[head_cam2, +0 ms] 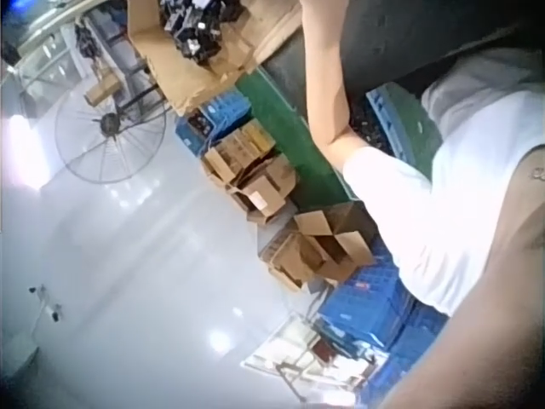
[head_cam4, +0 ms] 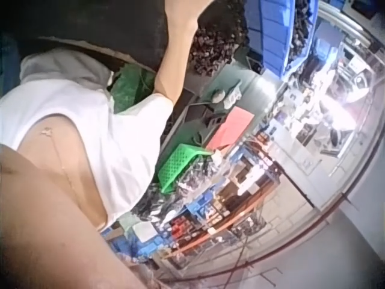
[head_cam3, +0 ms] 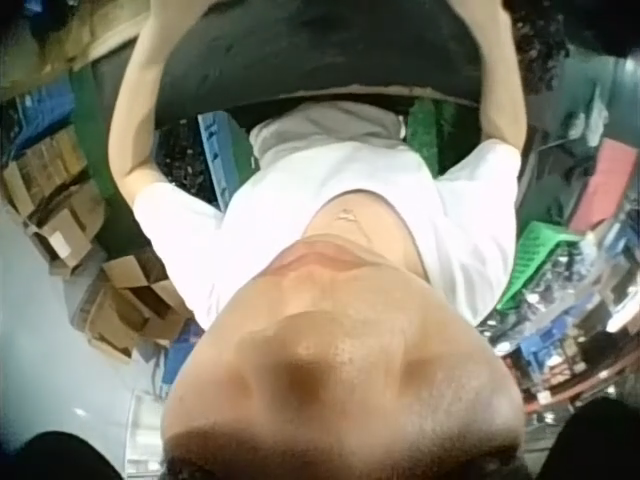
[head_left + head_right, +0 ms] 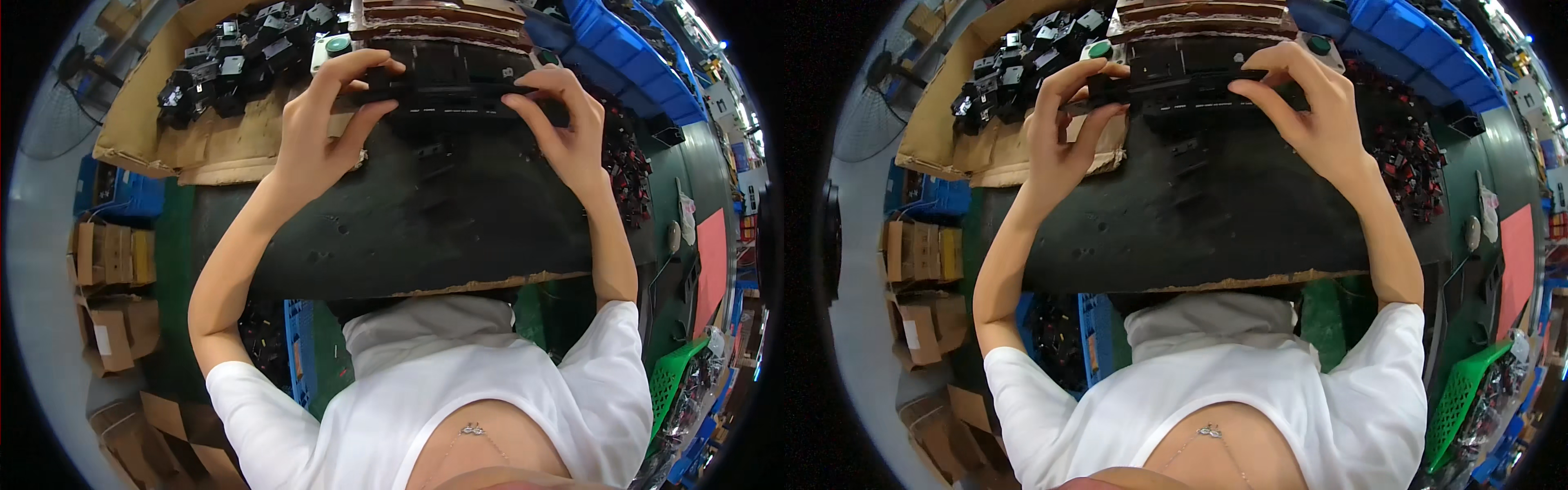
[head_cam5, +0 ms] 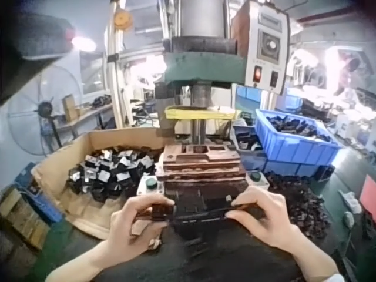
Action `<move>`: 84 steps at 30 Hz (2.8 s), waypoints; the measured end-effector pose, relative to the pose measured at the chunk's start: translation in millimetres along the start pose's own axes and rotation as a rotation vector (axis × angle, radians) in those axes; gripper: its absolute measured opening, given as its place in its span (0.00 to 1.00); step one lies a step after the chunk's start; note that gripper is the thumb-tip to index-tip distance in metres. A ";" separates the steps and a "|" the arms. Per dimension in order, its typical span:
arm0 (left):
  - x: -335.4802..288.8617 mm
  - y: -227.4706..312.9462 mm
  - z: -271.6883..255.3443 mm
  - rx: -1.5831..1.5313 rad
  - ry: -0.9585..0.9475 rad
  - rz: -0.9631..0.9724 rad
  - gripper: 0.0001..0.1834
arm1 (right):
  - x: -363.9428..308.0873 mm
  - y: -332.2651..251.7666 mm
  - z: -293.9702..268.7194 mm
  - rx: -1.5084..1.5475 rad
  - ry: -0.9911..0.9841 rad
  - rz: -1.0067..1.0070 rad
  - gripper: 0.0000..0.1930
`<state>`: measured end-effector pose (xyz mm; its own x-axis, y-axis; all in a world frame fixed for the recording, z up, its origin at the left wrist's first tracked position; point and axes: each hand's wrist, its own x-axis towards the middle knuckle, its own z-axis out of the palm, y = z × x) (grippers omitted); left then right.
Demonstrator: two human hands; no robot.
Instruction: Assembling internal parts into a plastic housing for an electrical socket or power strip using a small press machine.
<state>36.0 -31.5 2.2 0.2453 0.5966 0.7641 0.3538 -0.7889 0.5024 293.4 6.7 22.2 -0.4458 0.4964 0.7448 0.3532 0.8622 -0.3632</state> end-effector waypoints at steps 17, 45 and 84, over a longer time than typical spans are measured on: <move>3.8 -1.0 -9.7 0.356 0.094 0.403 0.15 | 0.7 -4.5 -3.0 -0.151 -0.003 -0.226 0.13; 8.4 7.4 -16.5 -0.394 -0.067 -0.608 0.16 | -5.7 -5.6 18.2 0.564 -0.146 0.620 0.10; 13.5 -66.6 -137.1 0.535 0.262 -0.292 0.08 | -7.0 20.3 22.2 -0.105 -0.322 0.156 0.11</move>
<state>-108.0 9.0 34.5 -0.1322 0.6659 0.7342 0.7882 -0.3785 0.4852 285.5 23.0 -2.8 -0.6098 0.6418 0.4650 0.5120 0.7669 -0.3870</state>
